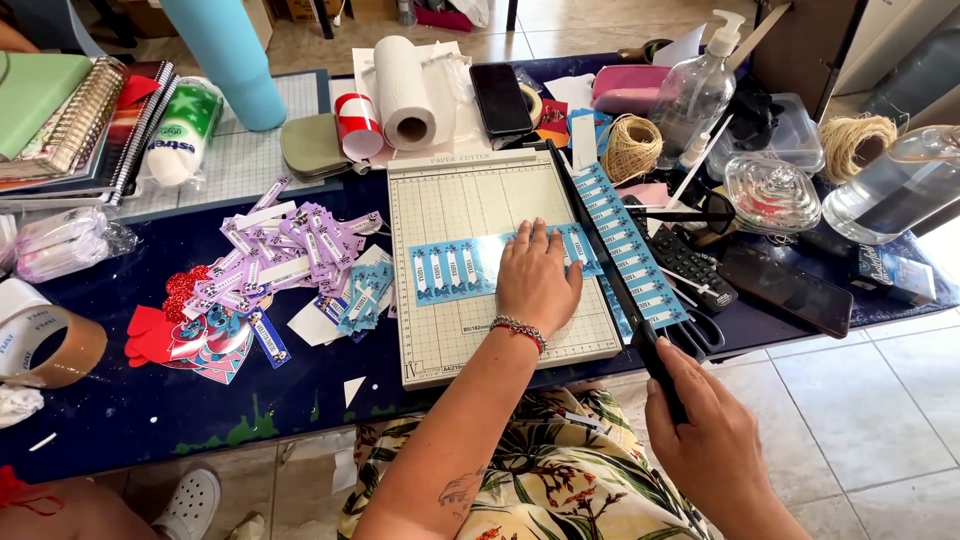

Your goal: Cutting printed labels into individual strips using a manual sliding paper trimmer.

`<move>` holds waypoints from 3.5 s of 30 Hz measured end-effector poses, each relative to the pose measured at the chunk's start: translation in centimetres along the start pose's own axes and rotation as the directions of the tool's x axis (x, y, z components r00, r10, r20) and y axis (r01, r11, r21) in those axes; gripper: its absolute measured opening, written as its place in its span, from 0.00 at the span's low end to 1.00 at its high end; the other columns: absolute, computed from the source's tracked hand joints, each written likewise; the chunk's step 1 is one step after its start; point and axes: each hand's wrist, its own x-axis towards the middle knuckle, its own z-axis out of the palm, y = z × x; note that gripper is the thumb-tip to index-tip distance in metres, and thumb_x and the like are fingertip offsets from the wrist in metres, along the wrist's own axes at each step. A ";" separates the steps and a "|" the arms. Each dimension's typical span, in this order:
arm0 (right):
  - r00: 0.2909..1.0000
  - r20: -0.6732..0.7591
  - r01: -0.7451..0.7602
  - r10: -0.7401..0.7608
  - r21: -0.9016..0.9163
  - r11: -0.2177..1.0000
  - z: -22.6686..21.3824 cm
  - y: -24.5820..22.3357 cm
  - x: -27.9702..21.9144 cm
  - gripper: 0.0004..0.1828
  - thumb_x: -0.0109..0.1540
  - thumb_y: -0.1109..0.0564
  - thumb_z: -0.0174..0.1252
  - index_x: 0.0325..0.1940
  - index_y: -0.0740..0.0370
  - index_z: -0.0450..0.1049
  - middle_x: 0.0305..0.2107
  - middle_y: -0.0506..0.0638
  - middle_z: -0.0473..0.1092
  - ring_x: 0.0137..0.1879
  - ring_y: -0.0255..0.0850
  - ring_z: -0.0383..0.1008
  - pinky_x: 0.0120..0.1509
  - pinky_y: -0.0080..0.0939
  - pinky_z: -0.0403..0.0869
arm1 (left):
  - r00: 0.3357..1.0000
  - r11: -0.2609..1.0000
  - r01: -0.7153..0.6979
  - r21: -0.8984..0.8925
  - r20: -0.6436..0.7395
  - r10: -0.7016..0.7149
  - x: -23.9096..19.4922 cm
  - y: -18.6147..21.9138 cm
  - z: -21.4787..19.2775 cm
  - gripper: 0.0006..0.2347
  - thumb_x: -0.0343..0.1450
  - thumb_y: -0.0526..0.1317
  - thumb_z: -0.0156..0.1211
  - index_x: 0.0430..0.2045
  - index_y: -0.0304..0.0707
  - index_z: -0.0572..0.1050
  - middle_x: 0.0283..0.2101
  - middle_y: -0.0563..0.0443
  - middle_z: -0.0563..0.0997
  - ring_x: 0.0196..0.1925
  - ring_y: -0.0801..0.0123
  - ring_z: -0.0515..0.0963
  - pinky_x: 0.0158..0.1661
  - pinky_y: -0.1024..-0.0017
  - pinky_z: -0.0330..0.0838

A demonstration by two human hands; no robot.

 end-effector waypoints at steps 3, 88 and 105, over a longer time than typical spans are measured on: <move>1.000 -0.011 0.009 -0.009 0.004 1.000 -0.3 -0.2 0.1 0.26 0.62 0.58 0.59 0.65 0.57 0.74 0.56 0.51 0.77 0.60 0.44 0.79 0.51 0.53 0.80 | 1.000 1.000 -0.002 -0.012 -0.001 0.002 -0.1 0.0 0.0 0.26 0.76 0.53 0.44 0.64 0.33 0.66 0.71 0.34 0.62 0.75 0.46 0.57 0.70 0.53 0.53; 0.997 0.057 -0.052 0.049 0.044 0.998 -1.3 -0.9 1.4 0.23 0.64 0.55 0.57 0.65 0.57 0.75 0.55 0.53 0.77 0.58 0.47 0.79 0.50 0.53 0.79 | 0.990 0.992 0.098 0.075 0.089 -0.105 0.0 -0.3 -1.3 0.24 0.76 0.52 0.37 0.66 0.44 0.65 0.73 0.41 0.59 0.77 0.42 0.50 0.68 0.31 0.41; 0.995 0.085 -0.059 0.057 0.024 0.998 -0.6 -0.5 0.7 0.25 0.64 0.54 0.56 0.67 0.56 0.73 0.56 0.53 0.77 0.58 0.48 0.79 0.47 0.57 0.80 | 0.991 0.991 0.103 0.090 0.072 -0.110 -0.2 -0.2 -1.4 0.23 0.76 0.53 0.38 0.66 0.49 0.65 0.73 0.40 0.59 0.76 0.41 0.50 0.67 0.29 0.41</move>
